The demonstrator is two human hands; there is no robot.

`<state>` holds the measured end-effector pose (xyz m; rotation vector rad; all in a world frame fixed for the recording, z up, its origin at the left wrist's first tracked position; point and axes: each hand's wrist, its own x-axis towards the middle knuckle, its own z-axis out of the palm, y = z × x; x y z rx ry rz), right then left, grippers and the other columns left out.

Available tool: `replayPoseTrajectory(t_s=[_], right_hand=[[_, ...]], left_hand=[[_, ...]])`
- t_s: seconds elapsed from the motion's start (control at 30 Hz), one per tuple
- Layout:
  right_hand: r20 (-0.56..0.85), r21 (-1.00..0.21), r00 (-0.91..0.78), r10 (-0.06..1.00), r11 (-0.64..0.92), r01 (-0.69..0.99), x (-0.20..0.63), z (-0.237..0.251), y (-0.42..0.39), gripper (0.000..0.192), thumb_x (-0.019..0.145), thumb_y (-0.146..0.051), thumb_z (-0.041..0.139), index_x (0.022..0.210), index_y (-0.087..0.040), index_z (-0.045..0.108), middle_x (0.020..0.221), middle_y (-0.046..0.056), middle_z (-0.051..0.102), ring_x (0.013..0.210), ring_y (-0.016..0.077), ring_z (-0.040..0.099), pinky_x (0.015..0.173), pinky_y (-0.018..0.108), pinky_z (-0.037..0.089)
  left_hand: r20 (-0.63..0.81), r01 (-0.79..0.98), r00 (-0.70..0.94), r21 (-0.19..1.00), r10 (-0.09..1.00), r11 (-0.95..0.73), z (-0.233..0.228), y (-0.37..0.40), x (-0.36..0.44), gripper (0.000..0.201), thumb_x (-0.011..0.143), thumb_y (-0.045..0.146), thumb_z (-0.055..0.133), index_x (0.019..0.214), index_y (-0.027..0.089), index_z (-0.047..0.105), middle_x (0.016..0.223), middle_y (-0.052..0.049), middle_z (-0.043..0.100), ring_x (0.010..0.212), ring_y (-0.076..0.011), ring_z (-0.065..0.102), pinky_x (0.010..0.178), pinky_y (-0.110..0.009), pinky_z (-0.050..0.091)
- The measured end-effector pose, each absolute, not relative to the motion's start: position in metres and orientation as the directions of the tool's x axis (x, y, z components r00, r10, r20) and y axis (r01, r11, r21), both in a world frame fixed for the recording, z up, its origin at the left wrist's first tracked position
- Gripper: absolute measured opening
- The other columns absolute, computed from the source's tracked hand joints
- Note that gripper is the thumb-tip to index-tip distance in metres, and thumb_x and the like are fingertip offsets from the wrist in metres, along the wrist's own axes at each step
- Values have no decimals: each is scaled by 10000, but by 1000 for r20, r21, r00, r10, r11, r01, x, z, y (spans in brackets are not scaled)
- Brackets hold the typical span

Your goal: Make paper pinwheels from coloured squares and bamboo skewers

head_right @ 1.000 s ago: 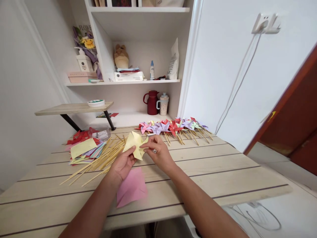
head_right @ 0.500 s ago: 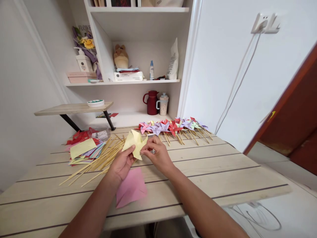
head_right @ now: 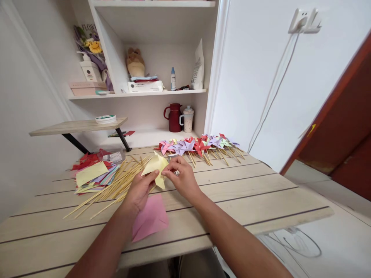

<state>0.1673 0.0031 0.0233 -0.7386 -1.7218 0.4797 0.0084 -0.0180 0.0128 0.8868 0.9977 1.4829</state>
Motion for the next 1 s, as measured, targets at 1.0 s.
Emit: replayPoseTrajectory(t_s=[1.0], right_hand=[[726, -639, -160, 669, 742, 203, 168, 22, 2, 185, 872, -272, 701, 707, -212, 642, 686, 4, 611, 668, 168, 540, 606, 313, 416]], left_hand=[[-92, -559, -116, 829, 989, 12, 18, -15, 6, 373, 719, 105, 778, 1084, 133, 709, 1072, -128, 754, 836, -191, 723, 720, -276, 597]])
